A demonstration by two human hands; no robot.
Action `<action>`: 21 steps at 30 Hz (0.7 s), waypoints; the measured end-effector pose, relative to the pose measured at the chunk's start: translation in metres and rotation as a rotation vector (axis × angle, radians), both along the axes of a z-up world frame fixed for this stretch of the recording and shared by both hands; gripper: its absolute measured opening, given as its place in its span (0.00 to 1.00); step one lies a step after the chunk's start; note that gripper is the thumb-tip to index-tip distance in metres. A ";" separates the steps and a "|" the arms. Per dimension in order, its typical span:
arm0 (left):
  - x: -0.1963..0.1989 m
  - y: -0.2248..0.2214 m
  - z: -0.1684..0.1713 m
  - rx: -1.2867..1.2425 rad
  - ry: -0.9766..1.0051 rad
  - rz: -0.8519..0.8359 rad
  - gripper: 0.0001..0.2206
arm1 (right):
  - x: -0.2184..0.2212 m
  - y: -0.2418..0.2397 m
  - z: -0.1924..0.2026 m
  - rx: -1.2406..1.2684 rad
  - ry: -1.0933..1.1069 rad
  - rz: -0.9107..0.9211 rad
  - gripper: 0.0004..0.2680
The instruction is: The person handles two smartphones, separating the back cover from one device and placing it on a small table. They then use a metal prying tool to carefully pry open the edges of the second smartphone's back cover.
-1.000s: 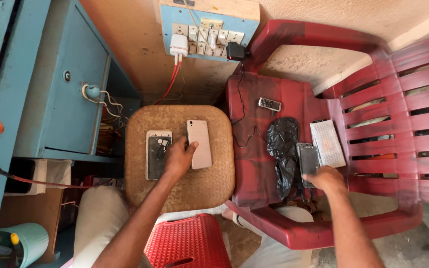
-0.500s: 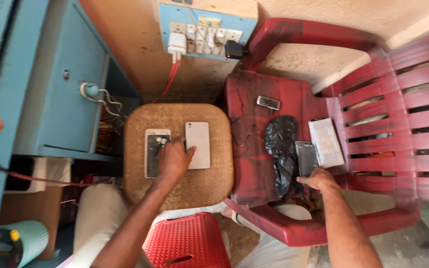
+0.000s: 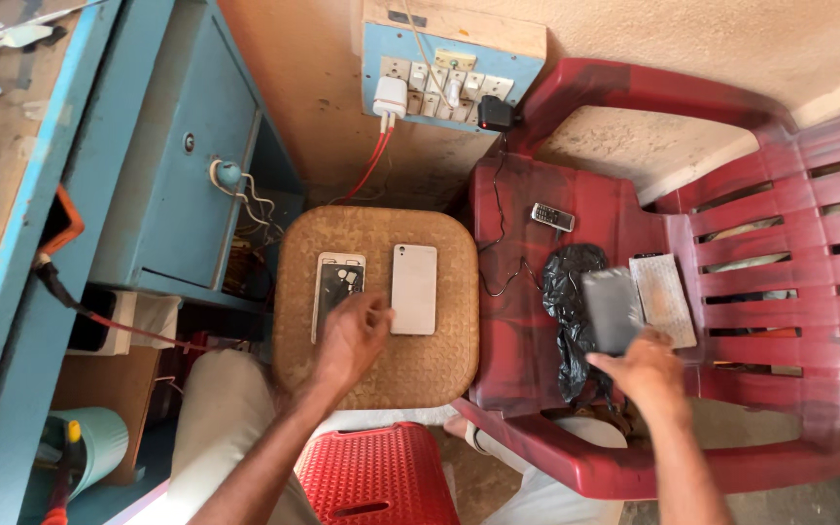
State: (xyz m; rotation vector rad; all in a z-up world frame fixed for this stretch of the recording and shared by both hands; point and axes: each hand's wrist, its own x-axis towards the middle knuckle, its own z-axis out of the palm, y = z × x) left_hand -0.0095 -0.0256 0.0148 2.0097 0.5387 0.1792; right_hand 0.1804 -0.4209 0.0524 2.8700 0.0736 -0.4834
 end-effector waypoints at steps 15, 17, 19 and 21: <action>-0.022 -0.009 -0.045 -1.026 -0.156 0.017 0.11 | -0.152 0.251 0.025 0.750 -0.026 0.246 0.29; -0.023 0.001 -0.048 -1.062 -0.064 0.048 0.09 | -0.152 0.255 0.016 0.885 -0.118 0.235 0.20; -0.023 0.005 -0.049 -1.113 -0.111 0.025 0.10 | -0.147 0.259 0.009 0.980 -0.145 0.149 0.13; -0.023 0.006 -0.049 -1.110 -0.130 0.013 0.11 | -0.140 0.262 0.005 0.964 -0.183 0.271 0.13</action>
